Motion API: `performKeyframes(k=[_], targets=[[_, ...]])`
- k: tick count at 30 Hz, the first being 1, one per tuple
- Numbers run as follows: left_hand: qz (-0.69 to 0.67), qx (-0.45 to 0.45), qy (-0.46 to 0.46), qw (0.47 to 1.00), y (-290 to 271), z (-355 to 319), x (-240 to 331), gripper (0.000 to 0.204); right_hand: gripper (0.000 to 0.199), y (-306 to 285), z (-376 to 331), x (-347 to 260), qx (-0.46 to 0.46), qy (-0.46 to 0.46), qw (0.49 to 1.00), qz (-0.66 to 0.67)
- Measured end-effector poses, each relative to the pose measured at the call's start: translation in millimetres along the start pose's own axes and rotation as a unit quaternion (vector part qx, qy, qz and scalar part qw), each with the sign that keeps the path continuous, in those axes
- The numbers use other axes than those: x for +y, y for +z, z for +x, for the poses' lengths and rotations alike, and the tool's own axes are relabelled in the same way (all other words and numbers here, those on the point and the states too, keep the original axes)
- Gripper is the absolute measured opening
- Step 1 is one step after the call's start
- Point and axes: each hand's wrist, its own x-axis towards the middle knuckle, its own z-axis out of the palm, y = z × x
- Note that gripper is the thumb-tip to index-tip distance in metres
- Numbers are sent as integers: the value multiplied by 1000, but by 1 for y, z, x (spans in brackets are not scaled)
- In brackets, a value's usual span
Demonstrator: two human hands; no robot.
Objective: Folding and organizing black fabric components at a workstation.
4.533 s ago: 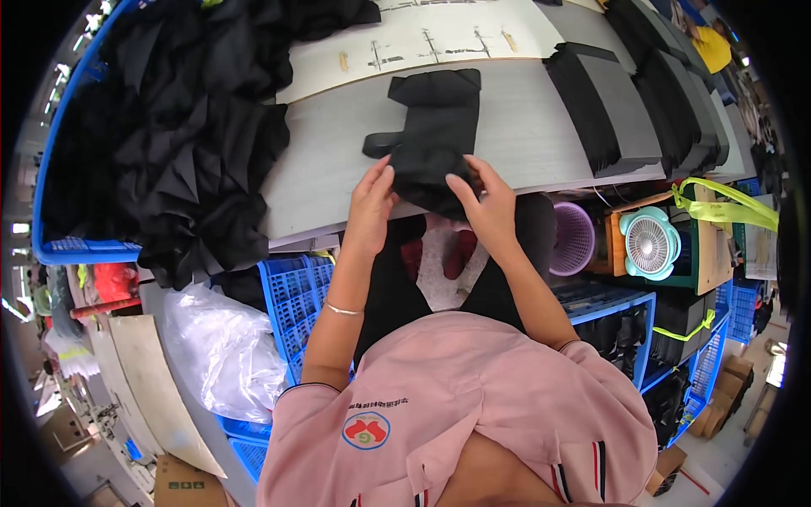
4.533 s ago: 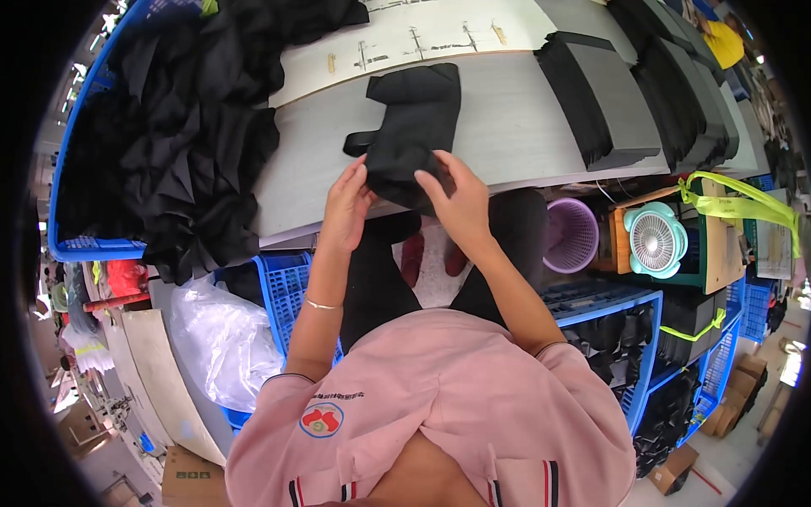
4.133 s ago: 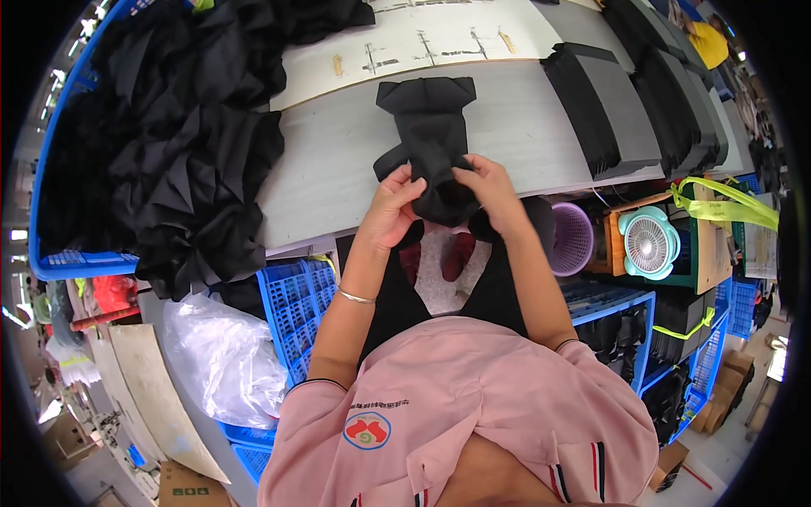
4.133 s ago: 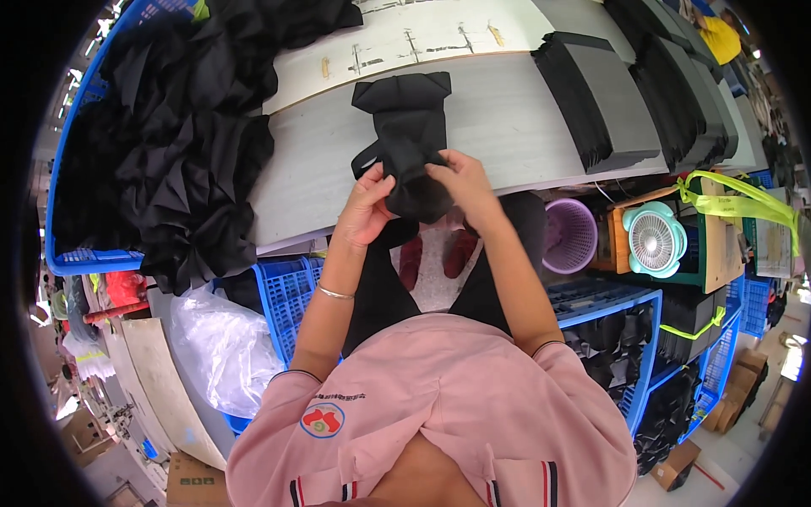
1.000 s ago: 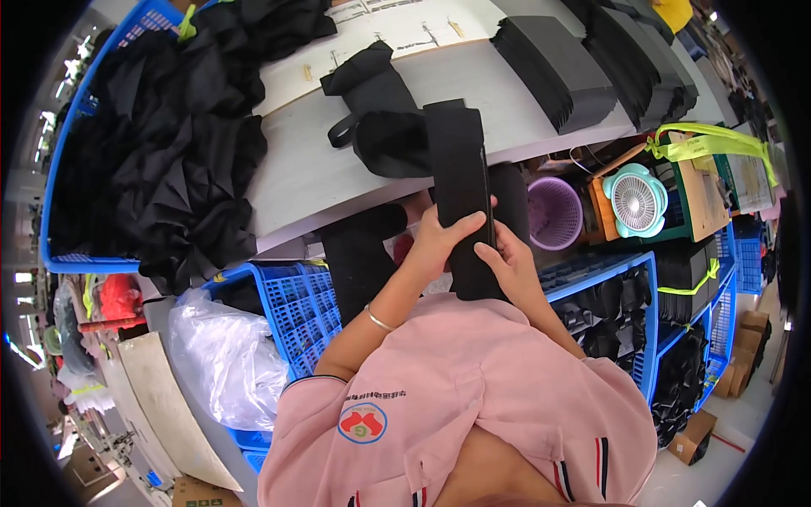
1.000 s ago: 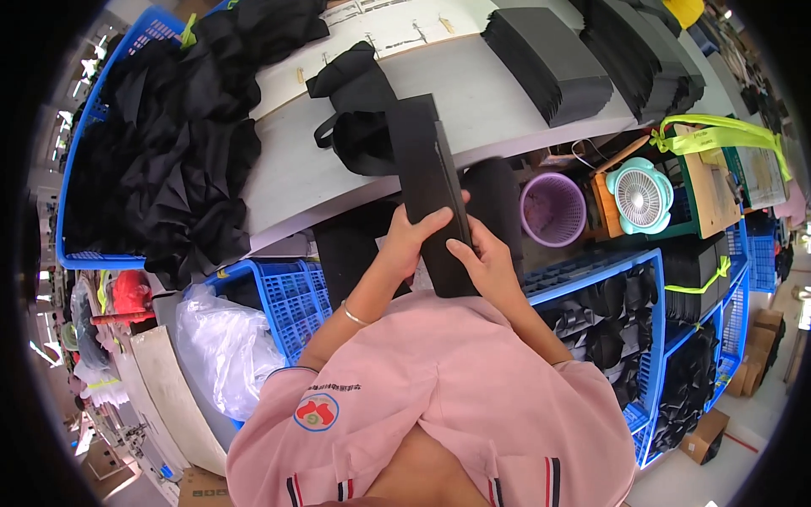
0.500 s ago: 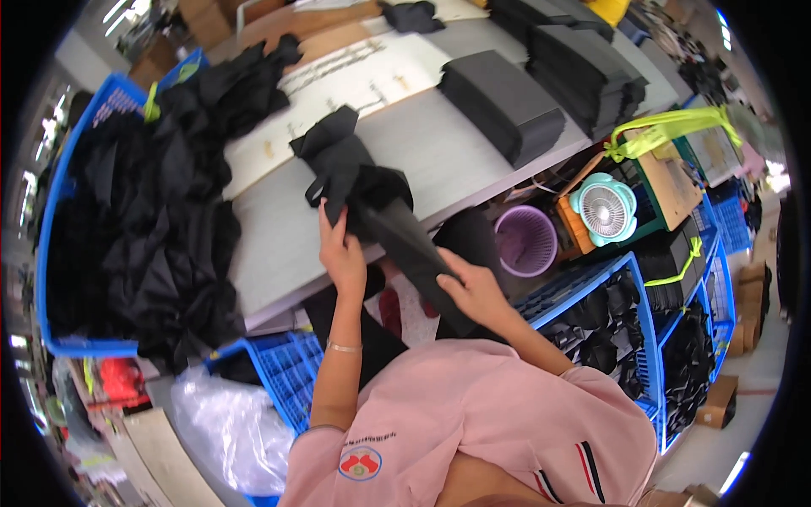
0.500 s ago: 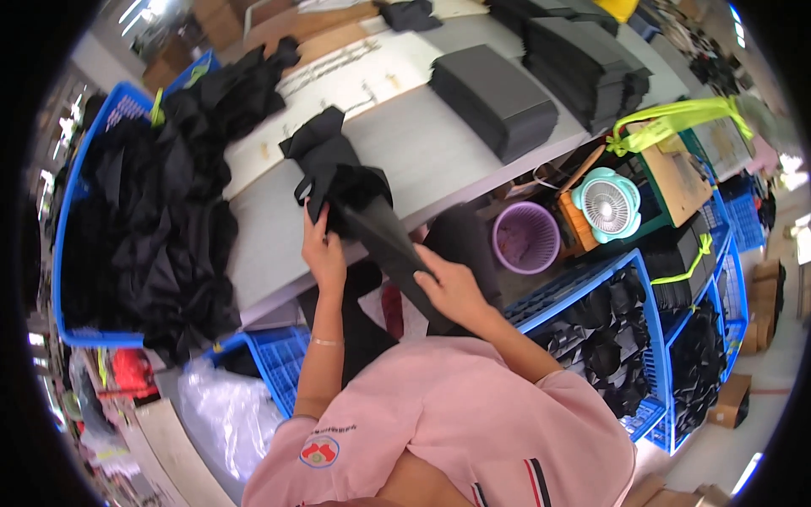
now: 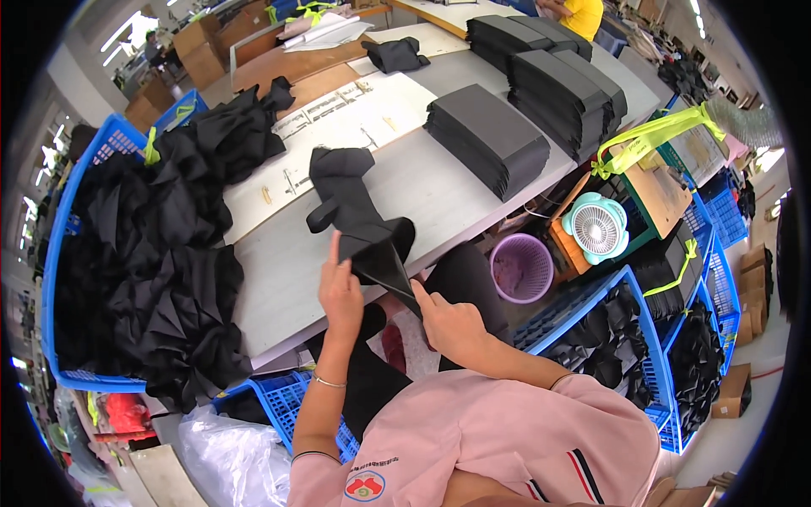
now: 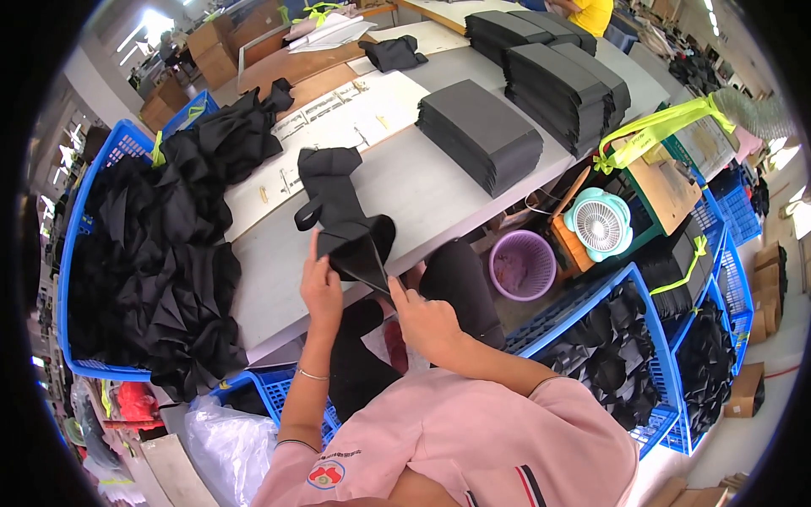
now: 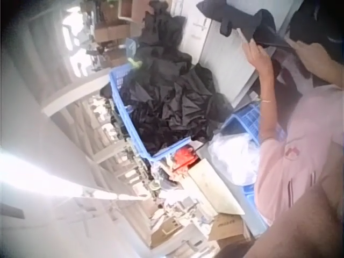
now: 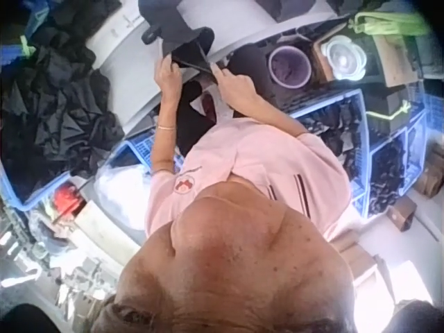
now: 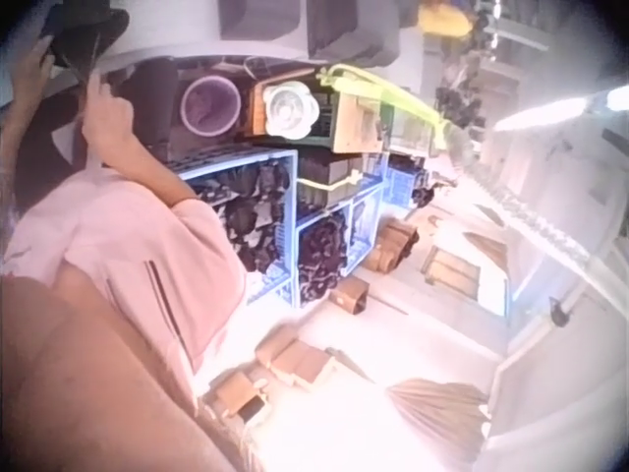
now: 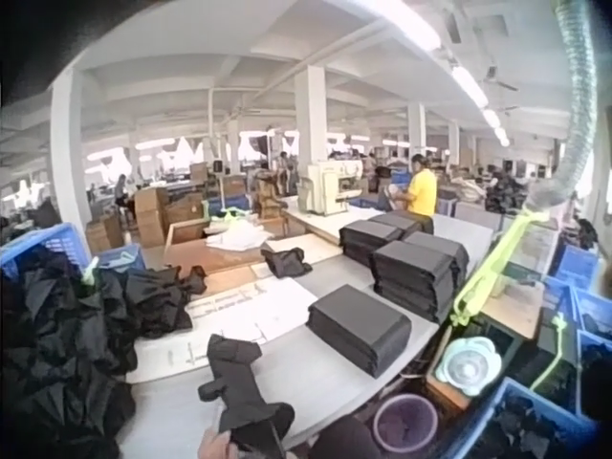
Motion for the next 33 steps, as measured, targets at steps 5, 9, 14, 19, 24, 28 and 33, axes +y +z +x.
performKeyframes(k=[5,9,14,19,24,28,33], targets=[[-63,-5,193,979,2,-12,42,12,53,29,30,-1,50,23,998,24],[-35,-4,215,976,-16,-10,41,13,62,36,31,5,14,2,999,29],[-14,6,183,983,-33,-3,44,9,62,12,29,-23,-23,10,998,52],[-131,-131,249,951,-19,-43,65,23,48,143,50,58,112,-172,941,268],[-153,33,59,986,-56,-67,53,50,47,73,49,23,-49,208,668,713],[-116,25,28,993,-44,-80,64,73,48,33,67,4,-34,312,553,772],[-117,97,-15,988,-25,-64,78,75,47,28,61,3,-38,307,536,785]])
